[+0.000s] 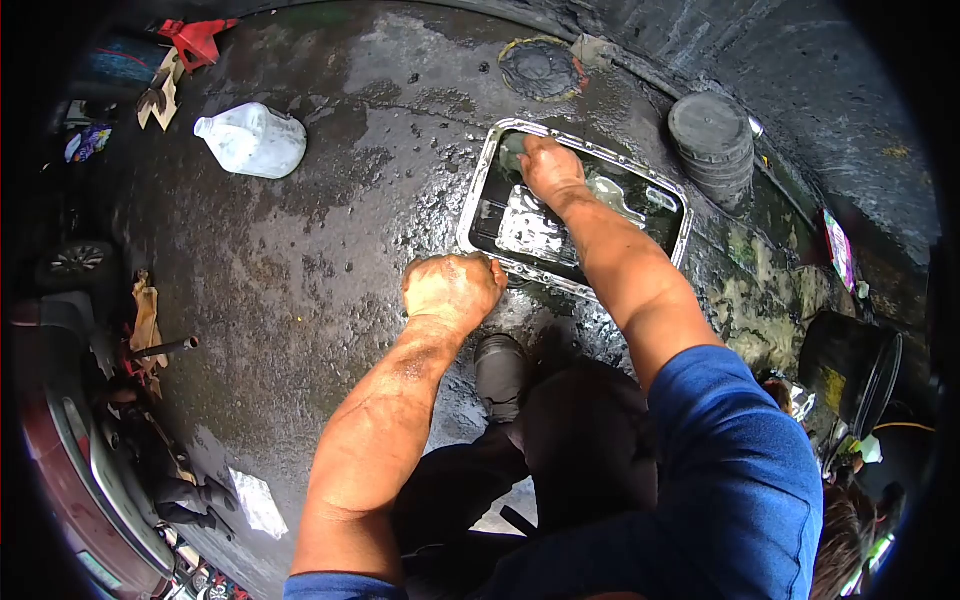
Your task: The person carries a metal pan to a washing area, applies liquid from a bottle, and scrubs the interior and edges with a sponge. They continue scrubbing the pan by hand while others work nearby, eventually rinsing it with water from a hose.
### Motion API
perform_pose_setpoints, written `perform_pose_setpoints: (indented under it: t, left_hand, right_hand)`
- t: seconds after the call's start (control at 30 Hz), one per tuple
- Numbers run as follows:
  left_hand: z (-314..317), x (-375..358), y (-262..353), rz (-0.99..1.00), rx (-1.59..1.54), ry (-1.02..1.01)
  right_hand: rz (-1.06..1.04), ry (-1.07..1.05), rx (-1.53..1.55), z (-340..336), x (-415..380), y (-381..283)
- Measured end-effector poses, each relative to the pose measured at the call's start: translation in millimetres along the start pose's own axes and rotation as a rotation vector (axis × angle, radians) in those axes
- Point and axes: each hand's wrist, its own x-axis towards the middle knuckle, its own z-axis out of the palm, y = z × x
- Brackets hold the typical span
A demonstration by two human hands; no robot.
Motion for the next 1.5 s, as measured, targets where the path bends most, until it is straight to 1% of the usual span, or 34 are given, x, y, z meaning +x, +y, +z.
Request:
perform_pose_setpoints:
  t: [0.03, 0.1, 0.13, 0.17, 0.2, 0.23, 0.27, 0.3, 0.33, 0.37, 0.4, 0.43, 0.47, 0.5, 0.53, 0.63, 0.67, 0.7, 0.77, 0.83, 0.87, 0.97, 1.0, 1.07, 1.13, 1.17, 1.2, 1.23, 1.27, 1.3, 1.37, 1.4, 1.43, 1.5]
  left_hand:
    - [-1, 1, 0, 0.009, -0.008, -0.003]
    - [1, 2, -2, 0.008, -0.043, -0.021]
    - [-11, 0, 0, 0.009, -0.059, -0.102]
    - [-12, 1, -3, 0.042, -0.08, -0.131]
    - [-15, 0, -5, 0.061, -0.105, -0.156]
    - [-11, -2, -10, 0.216, 0.035, -0.163]
    - [-11, -3, -12, 0.169, -0.049, -0.174]
    - [-11, -3, -11, 0.114, -0.076, -0.213]
    - [-16, -9, -15, 0.171, -0.074, -0.156]
    - [-17, -11, -15, 0.18, -0.114, -0.142]
    - [-13, -12, -13, 0.175, -0.072, -0.097]
    - [-12, -12, -16, 0.179, -0.128, -0.087]
    - [-12, -13, -16, 0.196, -0.071, -0.088]
    - [-12, -12, -15, 0.218, -0.021, -0.09]
    - [-11, -11, -16, 0.204, -0.035, -0.084]
    - [-3, -10, -13, 0.18, -0.075, -0.061]
    - [1, -10, -13, 0.176, -0.082, -0.034]
    - [3, -9, -13, 0.17, -0.09, -0.007]
    - [4, -7, -12, 0.176, -0.089, -0.04]
    - [2, -8, -12, 0.177, -0.094, -0.044]
    - [-1, -9, -12, 0.178, -0.086, -0.052]
    - [-3, -11, -12, 0.164, -0.074, -0.05]
    - [2, -8, -11, 0.147, -0.077, -0.028]
    - [9, -7, -12, 0.14, -0.063, -0.011]
    - [8, -7, -15, 0.184, -0.033, -0.016]
    - [4, -5, -15, 0.165, -0.078, -0.051]
    - [-4, -6, -14, 0.133, -0.107, -0.084]
    - [-11, -6, -12, 0.164, -0.002, -0.135]
    - [-7, -1, -11, 0.159, 0.016, -0.164]
    - [-14, 2, -11, 0.101, -0.085, -0.194]
    - [-26, 3, 0, -0.029, -0.081, -0.24]
    - [-22, 5, -1, -0.027, -0.07, -0.212]
    - [-21, 3, -5, 0.041, -0.064, -0.177]
    - [-11, 3, -6, 0.08, -0.05, -0.085]
  right_hand:
    - [0.071, 0.029, 0.033, 4, -12, 9]
    - [0.239, 0.035, 0.058, 24, -38, 49]
    - [0.303, 0.069, 0.084, 32, -45, 59]
    - [0.393, 0.084, 0.064, 29, -40, 50]
    - [0.466, 0.145, 0.093, 35, -31, 41]
    - [0.422, 0.242, 0.15, 43, -23, 33]
    - [0.489, 0.238, 0.151, 50, -9, 23]
    - [0.471, 0.242, 0.182, 59, -7, 22]
    - [0.452, 0.246, 0.215, 69, -4, 20]
    - [0.434, 0.249, 0.247, 79, 0, 18]
    - [0.299, 0.15, 0.257, 80, -6, 17]
    - [0.21, 0.108, 0.245, 84, -5, 17]
    - [0.12, 0.067, 0.238, 88, -5, 16]
    - [0.073, 0.062, 0.215, 95, -4, 15]
    - [0.028, 0.054, 0.188, 101, -4, 17]
    - [-0.03, -0.176, 0.245, 84, -21, 7]
    - [-0.226, -0.227, 0.299, 79, -30, 9]
    - [-0.374, -0.361, 0.265, 73, -41, 12]
    - [-0.516, -0.512, 0.053, 68, -38, 16]
    - [-0.418, -0.22, 0.002, 76, -23, 13]
    - [-0.306, -0.171, 0.01, 79, -16, 9]
    - [-0.215, -0.126, 0.129, 90, -29, -3]
    - [-0.253, -0.241, 0.227, 100, -38, 9]
    - [-0.088, -0.515, 0.825, 140, -55, 28]
    - [-0.043, -0.673, 0.936, 125, -58, 25]
    - [-0.071, -0.683, 0.739, 89, -54, -3]
    - [-0.147, -0.57, 0.264, 56, -45, -31]
    - [-0.244, -0.467, 0.177, 61, -42, -29]
    - [-0.28, -0.359, 0.232, 68, -39, -21]
    - [-0.267, -0.237, 0.264, 65, -35, -15]
    - [-0.111, -0.046, 0.131, 60, -17, 3]
    - [-0.089, 0.05, 0.179, 52, -13, 4]
    - [-0.075, 0.141, 0.235, 49, -11, -2]
    - [0.031, 0.12, 0.21, 52, -15, -23]
